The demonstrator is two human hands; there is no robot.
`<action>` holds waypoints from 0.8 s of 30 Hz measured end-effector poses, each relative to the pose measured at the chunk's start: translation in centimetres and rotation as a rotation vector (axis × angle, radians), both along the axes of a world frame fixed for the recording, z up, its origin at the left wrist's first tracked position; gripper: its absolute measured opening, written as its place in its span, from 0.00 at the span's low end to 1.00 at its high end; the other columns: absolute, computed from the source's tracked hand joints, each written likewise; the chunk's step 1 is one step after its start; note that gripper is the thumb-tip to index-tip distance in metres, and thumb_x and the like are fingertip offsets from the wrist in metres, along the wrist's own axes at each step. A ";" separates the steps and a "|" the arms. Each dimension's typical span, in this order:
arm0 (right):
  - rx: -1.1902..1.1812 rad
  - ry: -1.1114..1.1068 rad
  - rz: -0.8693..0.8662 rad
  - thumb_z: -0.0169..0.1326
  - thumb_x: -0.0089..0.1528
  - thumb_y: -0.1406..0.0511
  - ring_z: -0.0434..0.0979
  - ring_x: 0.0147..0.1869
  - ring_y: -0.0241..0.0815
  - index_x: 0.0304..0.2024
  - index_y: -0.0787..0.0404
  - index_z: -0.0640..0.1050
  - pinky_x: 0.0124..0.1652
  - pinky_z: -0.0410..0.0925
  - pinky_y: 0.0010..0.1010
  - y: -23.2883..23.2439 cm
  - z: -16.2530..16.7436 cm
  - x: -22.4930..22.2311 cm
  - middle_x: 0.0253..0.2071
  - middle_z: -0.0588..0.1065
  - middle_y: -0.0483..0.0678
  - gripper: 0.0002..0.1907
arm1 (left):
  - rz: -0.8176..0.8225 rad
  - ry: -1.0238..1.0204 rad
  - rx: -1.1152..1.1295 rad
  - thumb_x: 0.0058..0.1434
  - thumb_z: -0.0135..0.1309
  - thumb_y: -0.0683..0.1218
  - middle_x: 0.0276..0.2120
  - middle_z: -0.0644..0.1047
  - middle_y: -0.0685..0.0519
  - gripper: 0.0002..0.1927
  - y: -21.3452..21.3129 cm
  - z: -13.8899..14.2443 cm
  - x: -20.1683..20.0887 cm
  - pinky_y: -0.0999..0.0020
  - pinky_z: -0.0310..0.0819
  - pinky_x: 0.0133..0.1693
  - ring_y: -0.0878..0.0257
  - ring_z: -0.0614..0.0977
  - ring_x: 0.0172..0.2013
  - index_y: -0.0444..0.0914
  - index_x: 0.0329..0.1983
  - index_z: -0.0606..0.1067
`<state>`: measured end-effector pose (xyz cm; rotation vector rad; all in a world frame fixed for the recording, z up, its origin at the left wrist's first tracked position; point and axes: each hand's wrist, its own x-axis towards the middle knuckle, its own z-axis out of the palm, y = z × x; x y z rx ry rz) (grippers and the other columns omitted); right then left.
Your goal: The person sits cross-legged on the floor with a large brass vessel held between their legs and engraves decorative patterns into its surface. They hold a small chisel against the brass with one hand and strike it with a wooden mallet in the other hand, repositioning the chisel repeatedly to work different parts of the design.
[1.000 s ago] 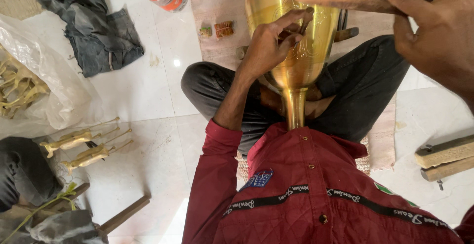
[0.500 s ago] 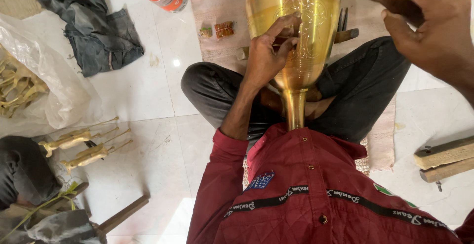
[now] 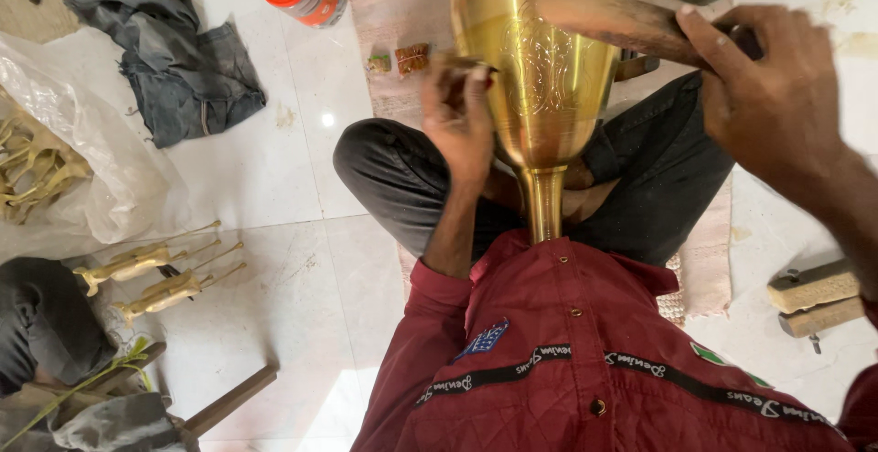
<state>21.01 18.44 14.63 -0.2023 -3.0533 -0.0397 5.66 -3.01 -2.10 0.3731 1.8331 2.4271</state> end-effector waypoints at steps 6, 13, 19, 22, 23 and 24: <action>-0.927 0.294 -0.386 0.61 0.63 0.72 0.77 0.51 0.45 0.63 0.66 0.74 0.51 0.74 0.34 -0.1 -10.0 1.2 0.50 0.74 0.53 0.26 | 0.160 -0.422 0.347 0.66 0.56 0.38 0.44 0.78 0.50 0.25 -1.2 -4.0 -4.7 0.60 0.84 0.43 0.57 0.82 0.43 0.39 0.65 0.64; -1.703 0.660 -0.654 0.57 0.71 0.70 0.75 0.54 0.37 0.63 0.68 0.71 0.54 0.69 0.31 -5.9 -16.5 -1.1 0.52 0.74 0.46 0.19 | 0.028 -0.500 0.367 0.66 0.57 0.38 0.45 0.79 0.51 0.22 -0.7 -3.7 -6.7 0.62 0.82 0.42 0.58 0.83 0.41 0.39 0.62 0.69; -1.276 0.560 -0.516 0.55 0.74 0.69 0.72 0.57 0.35 0.65 0.67 0.69 0.56 0.67 0.27 -7.1 -13.8 1.7 0.54 0.73 0.46 0.18 | -0.416 -0.122 0.106 0.67 0.56 0.35 0.41 0.82 0.49 0.18 1.3 0.3 -5.2 0.58 0.87 0.48 0.59 0.85 0.43 0.38 0.59 0.71; -1.427 0.523 -0.579 0.58 0.74 0.68 0.71 0.50 0.33 0.61 0.66 0.70 0.48 0.67 0.25 -6.6 -13.5 2.0 0.47 0.72 0.45 0.16 | -0.355 0.071 0.126 0.69 0.57 0.36 0.40 0.81 0.49 0.12 2.6 1.0 -6.0 0.58 0.88 0.47 0.59 0.85 0.42 0.37 0.54 0.73; -1.530 0.507 -0.627 0.59 0.74 0.67 0.71 0.47 0.32 0.58 0.66 0.71 0.44 0.68 0.24 -6.4 -13.8 1.9 0.43 0.72 0.44 0.15 | -0.307 0.130 0.158 0.71 0.57 0.37 0.40 0.81 0.49 0.08 3.4 1.0 -7.0 0.58 0.88 0.46 0.59 0.84 0.41 0.37 0.51 0.75; -1.627 0.482 -0.690 0.60 0.71 0.66 0.73 0.46 0.32 0.57 0.64 0.73 0.41 0.69 0.24 -6.2 -14.2 1.5 0.44 0.74 0.43 0.15 | -0.231 0.064 0.096 0.70 0.54 0.40 0.38 0.81 0.49 0.08 3.8 1.0 -8.5 0.61 0.84 0.40 0.60 0.83 0.37 0.38 0.52 0.74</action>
